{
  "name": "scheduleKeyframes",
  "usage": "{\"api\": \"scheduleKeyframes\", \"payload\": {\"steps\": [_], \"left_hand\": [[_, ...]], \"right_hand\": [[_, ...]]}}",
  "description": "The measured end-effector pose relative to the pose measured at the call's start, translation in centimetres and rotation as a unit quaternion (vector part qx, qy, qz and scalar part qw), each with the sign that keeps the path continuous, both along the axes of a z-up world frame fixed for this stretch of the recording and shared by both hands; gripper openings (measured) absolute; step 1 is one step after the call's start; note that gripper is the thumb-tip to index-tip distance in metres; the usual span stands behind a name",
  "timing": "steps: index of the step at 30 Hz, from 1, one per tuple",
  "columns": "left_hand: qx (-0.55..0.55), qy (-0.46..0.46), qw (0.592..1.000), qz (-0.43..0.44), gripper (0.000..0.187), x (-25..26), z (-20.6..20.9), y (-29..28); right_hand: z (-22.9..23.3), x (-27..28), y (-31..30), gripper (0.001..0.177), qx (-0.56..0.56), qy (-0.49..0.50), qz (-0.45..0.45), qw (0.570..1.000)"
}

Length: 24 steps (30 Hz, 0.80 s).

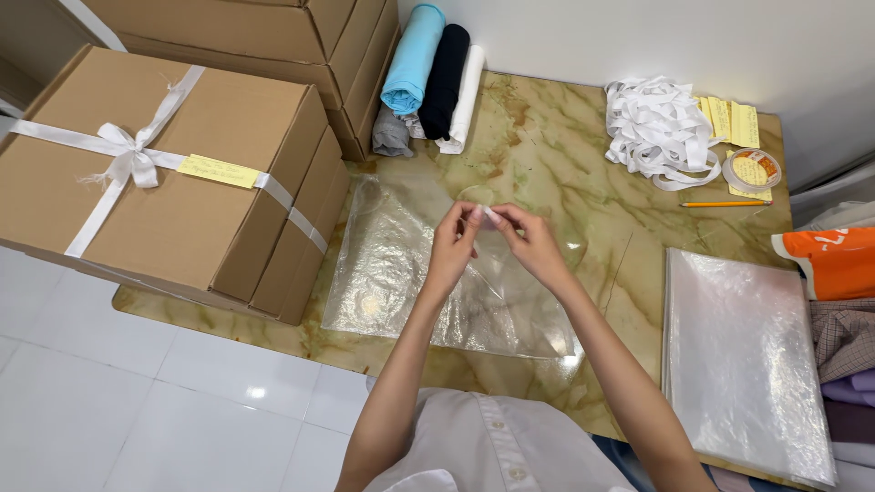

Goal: Packing a rolled blue item into a plastic bag and then into a cardboard box, followed by preparing a ribbon to tie around it.

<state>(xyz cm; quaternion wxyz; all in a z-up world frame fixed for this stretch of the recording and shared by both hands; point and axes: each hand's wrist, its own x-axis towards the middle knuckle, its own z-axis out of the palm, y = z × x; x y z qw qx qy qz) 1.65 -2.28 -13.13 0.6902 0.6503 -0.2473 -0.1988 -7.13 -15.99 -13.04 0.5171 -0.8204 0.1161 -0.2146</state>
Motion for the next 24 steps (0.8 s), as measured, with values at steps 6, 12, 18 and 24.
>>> {"api": "scheduleKeyframes", "payload": {"steps": [6,12,18,24], "left_hand": [[0.019,0.016,0.999,-0.03,0.022,0.8,-2.2,-1.0],[0.071,-0.063,0.995,0.04,0.019,0.9,-0.2,-2.4],[0.001,0.066,0.988,0.143,0.021,3.0,-5.0,-4.4],[-0.007,0.033,0.971,0.239,0.021,9.0,-8.0,-3.2]], "right_hand": [[-1.2,0.7,0.4,0.028,0.018,0.04,0.012,0.999],[-0.7,3.0,-0.5,0.028,-0.072,0.034,-0.017,0.997],[-2.9,4.1,-0.4,0.028,-0.177,0.088,-0.006,0.98],[-4.4,-2.9,1.3,0.034,-0.27,0.195,0.018,0.943]]}}
